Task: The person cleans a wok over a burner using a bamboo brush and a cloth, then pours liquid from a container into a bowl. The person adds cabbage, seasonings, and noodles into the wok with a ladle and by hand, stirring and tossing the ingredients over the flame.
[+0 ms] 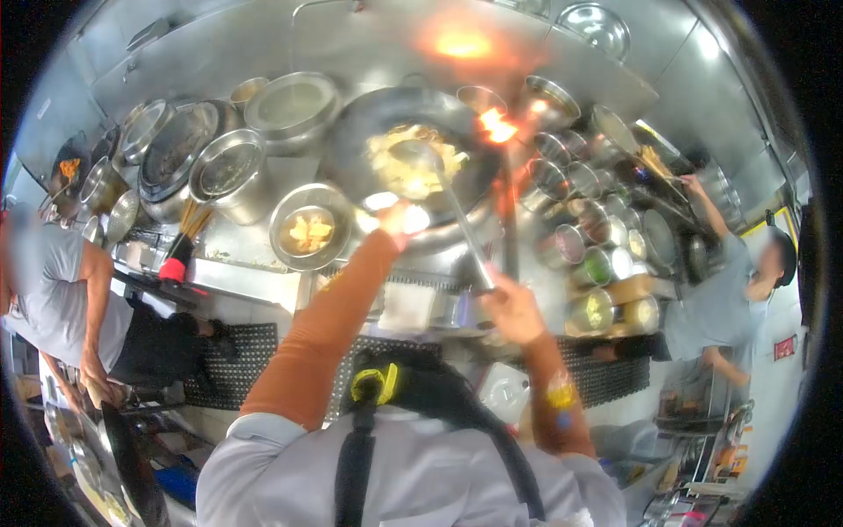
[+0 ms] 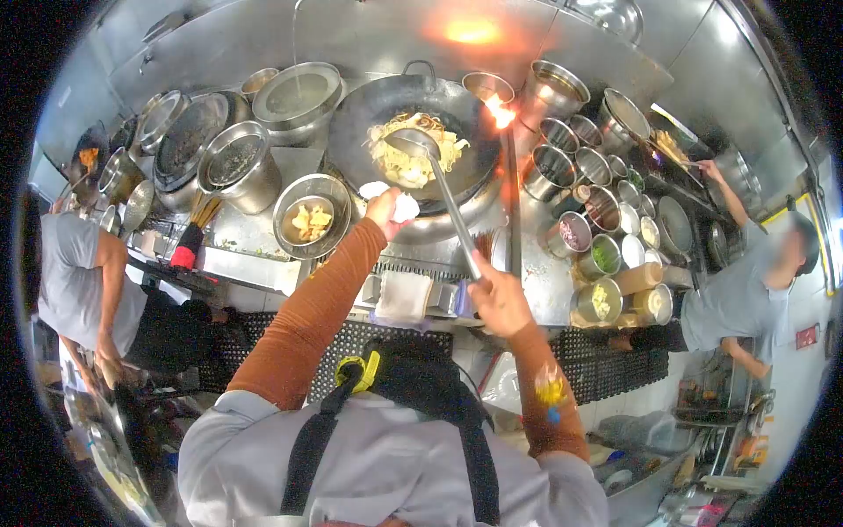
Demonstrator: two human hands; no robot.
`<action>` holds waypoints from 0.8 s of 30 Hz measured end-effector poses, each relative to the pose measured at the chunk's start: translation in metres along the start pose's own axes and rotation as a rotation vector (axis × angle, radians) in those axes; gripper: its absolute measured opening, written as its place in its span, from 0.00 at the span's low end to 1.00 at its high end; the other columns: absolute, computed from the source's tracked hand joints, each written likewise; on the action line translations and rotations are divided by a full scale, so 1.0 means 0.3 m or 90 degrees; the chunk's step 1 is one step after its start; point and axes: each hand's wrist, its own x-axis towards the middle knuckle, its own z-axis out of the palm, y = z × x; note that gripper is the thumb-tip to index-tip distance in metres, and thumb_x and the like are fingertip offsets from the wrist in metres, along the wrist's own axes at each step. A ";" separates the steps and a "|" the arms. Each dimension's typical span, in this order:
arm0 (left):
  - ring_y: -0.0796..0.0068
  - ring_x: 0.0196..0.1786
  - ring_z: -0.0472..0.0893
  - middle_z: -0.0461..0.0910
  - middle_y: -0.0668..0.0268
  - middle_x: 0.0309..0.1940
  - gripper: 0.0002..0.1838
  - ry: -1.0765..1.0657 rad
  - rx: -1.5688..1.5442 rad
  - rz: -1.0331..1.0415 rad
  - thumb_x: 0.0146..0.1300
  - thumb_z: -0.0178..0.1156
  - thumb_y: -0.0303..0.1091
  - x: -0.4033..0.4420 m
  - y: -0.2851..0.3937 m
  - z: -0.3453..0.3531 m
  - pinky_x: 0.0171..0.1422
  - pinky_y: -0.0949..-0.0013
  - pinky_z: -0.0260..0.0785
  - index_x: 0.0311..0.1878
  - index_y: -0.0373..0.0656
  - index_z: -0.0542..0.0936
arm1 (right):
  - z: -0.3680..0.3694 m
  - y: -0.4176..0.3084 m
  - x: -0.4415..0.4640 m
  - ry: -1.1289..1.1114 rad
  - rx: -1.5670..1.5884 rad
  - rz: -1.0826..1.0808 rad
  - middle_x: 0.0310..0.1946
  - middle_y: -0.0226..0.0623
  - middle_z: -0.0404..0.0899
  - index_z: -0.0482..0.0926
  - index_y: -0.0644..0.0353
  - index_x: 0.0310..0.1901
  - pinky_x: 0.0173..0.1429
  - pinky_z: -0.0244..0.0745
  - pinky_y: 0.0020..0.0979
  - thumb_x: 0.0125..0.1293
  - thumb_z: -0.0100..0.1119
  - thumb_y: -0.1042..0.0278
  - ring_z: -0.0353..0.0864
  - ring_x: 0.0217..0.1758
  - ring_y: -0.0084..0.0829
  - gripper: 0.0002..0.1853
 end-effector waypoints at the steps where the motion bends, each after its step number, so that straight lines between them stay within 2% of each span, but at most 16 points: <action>1: 0.64 0.38 0.82 0.80 0.63 0.36 0.13 -0.004 0.010 -0.010 0.63 0.54 0.40 -0.003 -0.002 -0.007 0.30 0.61 0.73 0.46 0.44 0.73 | 0.002 0.008 0.020 0.002 0.023 0.005 0.22 0.33 0.76 0.70 0.64 0.63 0.35 0.72 0.28 0.59 0.58 0.76 0.73 0.26 0.24 0.28; 2: 0.64 0.37 0.82 0.80 0.63 0.35 0.13 -0.010 0.020 -0.016 0.64 0.54 0.42 -0.010 0.008 -0.009 0.30 0.62 0.72 0.45 0.44 0.73 | -0.009 -0.001 0.055 -0.020 0.050 0.085 0.24 0.28 0.75 0.67 0.66 0.64 0.34 0.70 0.25 0.59 0.58 0.76 0.71 0.26 0.20 0.29; 5: 0.68 0.34 0.82 0.81 0.65 0.35 0.15 -0.123 -0.034 -0.027 0.67 0.54 0.47 -0.103 0.037 -0.085 0.28 0.67 0.71 0.44 0.45 0.74 | 0.042 0.050 0.109 0.066 0.160 0.114 0.24 0.28 0.74 0.65 0.68 0.65 0.31 0.70 0.23 0.60 0.57 0.75 0.71 0.24 0.18 0.30; 7: 0.71 0.33 0.82 0.81 0.65 0.37 0.17 -0.157 0.031 -0.032 0.68 0.54 0.50 -0.173 0.038 -0.176 0.26 0.69 0.70 0.46 0.45 0.74 | 0.046 0.013 0.128 0.114 0.246 0.137 0.23 0.27 0.73 0.62 0.69 0.67 0.25 0.67 0.22 0.61 0.56 0.76 0.69 0.20 0.17 0.31; 8: 0.72 0.34 0.82 0.81 0.66 0.38 0.16 -0.072 0.091 -0.005 0.68 0.54 0.47 -0.204 0.018 -0.203 0.26 0.68 0.70 0.48 0.45 0.75 | 0.048 0.004 0.144 0.141 0.268 0.153 0.23 0.27 0.73 0.61 0.69 0.67 0.24 0.66 0.22 0.61 0.56 0.76 0.69 0.19 0.17 0.31; 10: 0.71 0.36 0.81 0.80 0.65 0.38 0.16 -0.079 0.186 0.015 0.67 0.57 0.43 -0.233 -0.022 -0.304 0.31 0.67 0.74 0.48 0.41 0.74 | 0.051 0.007 0.158 0.162 0.269 0.179 0.22 0.27 0.72 0.60 0.68 0.68 0.21 0.64 0.22 0.62 0.56 0.77 0.68 0.18 0.17 0.32; 13: 0.70 0.39 0.80 0.79 0.62 0.38 0.16 -0.044 0.289 0.103 0.64 0.59 0.38 -0.324 -0.066 -0.397 0.36 0.66 0.75 0.47 0.36 0.74 | 0.002 -0.056 0.123 0.079 0.317 0.254 0.22 0.26 0.70 0.61 0.68 0.68 0.23 0.65 0.21 0.62 0.56 0.77 0.68 0.19 0.17 0.31; 14: 0.69 0.40 0.80 0.79 0.62 0.38 0.16 -0.036 0.319 0.137 0.63 0.59 0.37 -0.340 -0.077 -0.431 0.38 0.65 0.75 0.47 0.34 0.74 | -0.017 -0.061 0.090 0.056 0.281 0.230 0.22 0.26 0.70 0.62 0.68 0.67 0.25 0.65 0.21 0.62 0.56 0.77 0.67 0.20 0.16 0.31; 15: 0.63 0.43 0.79 0.78 0.57 0.40 0.22 0.011 0.553 0.142 0.59 0.61 0.36 -0.337 -0.059 -0.473 0.42 0.61 0.75 0.50 0.29 0.71 | -0.043 -0.057 0.044 0.032 0.246 0.213 0.23 0.26 0.69 0.62 0.67 0.67 0.26 0.65 0.21 0.62 0.56 0.77 0.67 0.21 0.16 0.30; 17: 0.54 0.46 0.79 0.78 0.48 0.44 0.27 0.049 0.880 0.278 0.54 0.65 0.40 -0.393 -0.049 -0.491 0.52 0.58 0.72 0.51 0.32 0.69 | -0.104 -0.066 -0.050 -0.007 0.166 0.167 0.23 0.25 0.69 0.64 0.65 0.67 0.28 0.65 0.20 0.62 0.56 0.78 0.65 0.23 0.15 0.29; 19: 0.44 0.49 0.78 0.76 0.43 0.45 0.28 0.050 0.930 0.293 0.52 0.62 0.36 -0.409 -0.066 -0.506 0.54 0.54 0.71 0.53 0.31 0.66 | -0.187 -0.112 -0.108 -0.045 0.076 0.099 0.22 0.24 0.68 0.66 0.64 0.66 0.30 0.64 0.19 0.62 0.56 0.78 0.64 0.24 0.14 0.29; 20: 0.39 0.48 0.77 0.77 0.42 0.43 0.29 0.062 0.978 0.380 0.54 0.58 0.36 -0.400 -0.085 -0.504 0.55 0.52 0.70 0.56 0.31 0.63 | -0.221 -0.149 -0.124 -0.067 0.142 0.173 0.23 0.23 0.68 0.68 0.62 0.65 0.30 0.63 0.19 0.62 0.57 0.77 0.63 0.25 0.14 0.28; 23: 0.40 0.53 0.75 0.73 0.41 0.52 0.33 0.131 1.166 0.188 0.55 0.56 0.37 -0.394 -0.117 -0.451 0.60 0.50 0.67 0.61 0.31 0.60 | -0.219 -0.072 -0.078 -0.119 0.043 0.124 0.23 0.24 0.68 0.69 0.63 0.64 0.31 0.63 0.18 0.61 0.58 0.77 0.63 0.25 0.15 0.27; 24: 0.42 0.52 0.74 0.66 0.40 0.58 0.41 0.096 1.330 0.466 0.52 0.58 0.35 -0.319 -0.224 -0.587 0.56 0.51 0.69 0.68 0.29 0.54 | -0.196 -0.049 -0.045 -0.103 0.048 0.107 0.25 0.27 0.70 0.67 0.63 0.65 0.27 0.64 0.20 0.62 0.58 0.76 0.66 0.24 0.16 0.28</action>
